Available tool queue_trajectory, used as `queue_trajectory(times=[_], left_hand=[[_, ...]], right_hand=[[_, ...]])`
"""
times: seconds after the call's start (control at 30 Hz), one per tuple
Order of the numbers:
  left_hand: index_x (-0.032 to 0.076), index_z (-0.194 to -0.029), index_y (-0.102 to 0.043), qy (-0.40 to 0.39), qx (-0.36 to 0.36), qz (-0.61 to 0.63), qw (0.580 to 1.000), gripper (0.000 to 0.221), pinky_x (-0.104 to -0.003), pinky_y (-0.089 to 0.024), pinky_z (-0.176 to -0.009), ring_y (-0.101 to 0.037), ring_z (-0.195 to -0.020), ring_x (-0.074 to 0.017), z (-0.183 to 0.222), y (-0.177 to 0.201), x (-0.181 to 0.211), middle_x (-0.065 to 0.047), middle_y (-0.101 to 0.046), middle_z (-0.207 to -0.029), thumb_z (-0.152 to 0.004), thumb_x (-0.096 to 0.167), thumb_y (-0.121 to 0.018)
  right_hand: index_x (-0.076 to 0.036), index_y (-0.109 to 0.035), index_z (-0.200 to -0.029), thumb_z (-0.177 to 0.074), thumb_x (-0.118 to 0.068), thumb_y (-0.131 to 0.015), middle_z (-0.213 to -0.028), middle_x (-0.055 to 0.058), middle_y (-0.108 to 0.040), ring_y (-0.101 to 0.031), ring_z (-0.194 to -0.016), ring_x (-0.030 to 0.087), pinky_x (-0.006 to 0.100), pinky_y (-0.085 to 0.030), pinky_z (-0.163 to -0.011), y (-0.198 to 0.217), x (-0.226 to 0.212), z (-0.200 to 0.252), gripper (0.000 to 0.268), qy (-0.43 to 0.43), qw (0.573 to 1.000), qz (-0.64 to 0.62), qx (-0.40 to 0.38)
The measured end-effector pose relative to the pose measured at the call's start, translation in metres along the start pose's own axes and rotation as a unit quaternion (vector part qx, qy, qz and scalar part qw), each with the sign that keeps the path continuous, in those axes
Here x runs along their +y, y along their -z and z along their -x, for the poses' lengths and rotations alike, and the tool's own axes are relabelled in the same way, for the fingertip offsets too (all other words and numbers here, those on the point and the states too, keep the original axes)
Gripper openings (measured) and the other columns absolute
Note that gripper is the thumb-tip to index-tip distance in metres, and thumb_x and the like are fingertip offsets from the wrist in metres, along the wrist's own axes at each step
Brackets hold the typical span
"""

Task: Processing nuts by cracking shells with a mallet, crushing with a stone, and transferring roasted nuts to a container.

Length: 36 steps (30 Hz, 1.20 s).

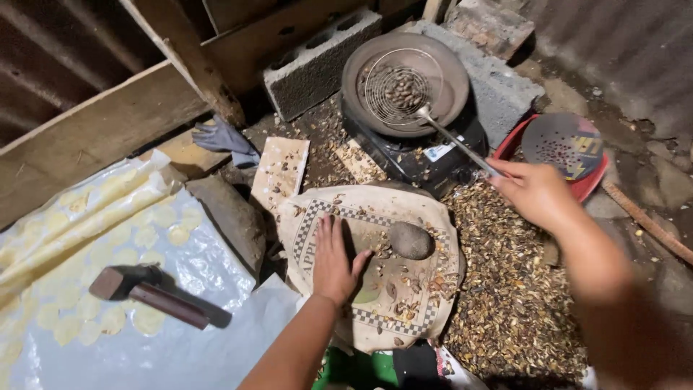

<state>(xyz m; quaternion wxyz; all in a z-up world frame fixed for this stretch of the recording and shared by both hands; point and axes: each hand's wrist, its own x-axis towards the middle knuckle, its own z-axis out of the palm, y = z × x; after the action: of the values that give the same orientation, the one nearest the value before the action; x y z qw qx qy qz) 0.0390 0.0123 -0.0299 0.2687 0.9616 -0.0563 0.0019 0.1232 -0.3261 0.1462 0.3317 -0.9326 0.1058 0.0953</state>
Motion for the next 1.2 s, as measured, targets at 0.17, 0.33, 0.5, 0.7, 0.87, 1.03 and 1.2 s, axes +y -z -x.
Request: queue_trajectory(times=[0.17,0.33,0.5,0.7,0.87,1.03,1.2], left_hand=[[-0.009,-0.156,-0.020,-0.004,0.081,0.029,0.996,0.106,-0.048,-0.013,-0.127,-0.013,-0.157,-0.0445,0.004,-0.010,-0.005,-0.033,-0.013,-0.167,-0.089,0.055,-0.071],[-0.010,-0.159,-0.002,-0.006,0.082,0.008,0.997,0.135,-0.050,-0.015,-0.127,-0.003,-0.157,-0.0501,0.004,-0.021,-0.007,-0.039,0.003,-0.166,-0.078,0.064,-0.080],[0.005,-0.159,-0.021,-0.041,0.084,0.023,0.995,0.110,-0.050,-0.025,-0.125,-0.018,-0.156,-0.0466,0.004,-0.010,-0.004,-0.027,-0.016,-0.166,-0.081,0.059,-0.077],[0.009,-0.102,-0.073,-0.147,0.127,0.128,0.973,0.016,-0.042,-0.049,-0.099,-0.060,-0.112,-0.0326,0.004,0.014,0.010,-0.009,-0.065,-0.117,-0.090,0.020,-0.071],[0.009,-0.107,-0.071,-0.136,0.132,0.103,0.976,0.021,-0.043,-0.046,-0.103,-0.059,-0.114,-0.0331,0.007,0.010,0.013,-0.009,-0.065,-0.118,-0.089,0.021,-0.069],[0.013,-0.112,-0.071,-0.118,0.134,0.040,0.983,0.028,-0.046,-0.038,-0.111,-0.053,-0.125,-0.0332,0.008,0.009,0.013,-0.009,-0.062,-0.129,-0.088,0.028,-0.069],[0.016,-0.113,-0.071,-0.113,0.127,0.029,0.985,0.031,-0.046,-0.036,-0.113,-0.052,-0.127,-0.0325,0.009,0.007,0.011,-0.009,-0.061,-0.131,-0.086,0.030,-0.068]], right_hand=[[-0.030,-0.061,-0.147,-0.098,-0.024,-0.063,-0.068,0.016,-0.077,-0.048,-0.042,0.019,0.031,-0.040,-0.038,0.025,-0.018,0.065,0.049,-0.032,0.977,0.192,-0.088],[-0.071,-0.052,-0.134,-0.091,-0.042,-0.058,-0.098,-0.018,-0.084,-0.084,-0.070,0.008,0.026,-0.066,-0.072,0.011,0.009,0.130,0.052,-0.037,0.906,0.399,-0.135],[-0.075,-0.038,-0.140,-0.095,-0.047,-0.049,-0.102,-0.026,-0.076,-0.080,-0.078,0.002,0.020,-0.062,-0.070,0.006,0.007,0.145,0.053,-0.056,0.857,0.491,-0.148],[-0.003,-0.073,-0.135,-0.095,-0.005,-0.070,-0.096,0.017,-0.075,-0.065,-0.066,0.028,0.038,-0.051,-0.062,-0.002,0.082,0.112,0.040,0.118,0.964,0.143,0.191],[0.019,-0.065,-0.142,-0.101,0.010,-0.062,-0.110,0.036,-0.072,-0.067,-0.077,0.040,0.043,-0.052,-0.065,-0.026,0.176,0.076,0.042,0.122,0.896,0.094,0.417],[0.017,-0.071,-0.126,-0.098,0.006,-0.062,-0.086,0.027,-0.071,-0.064,-0.067,0.036,0.042,-0.052,-0.058,-0.060,0.310,0.047,0.032,-0.003,0.908,0.116,0.403],[-0.001,-0.071,-0.112,-0.102,-0.014,-0.071,-0.072,0.011,-0.066,-0.056,-0.058,0.026,0.044,-0.040,-0.074,-0.059,0.282,0.021,0.016,-0.107,0.896,0.191,0.386]])
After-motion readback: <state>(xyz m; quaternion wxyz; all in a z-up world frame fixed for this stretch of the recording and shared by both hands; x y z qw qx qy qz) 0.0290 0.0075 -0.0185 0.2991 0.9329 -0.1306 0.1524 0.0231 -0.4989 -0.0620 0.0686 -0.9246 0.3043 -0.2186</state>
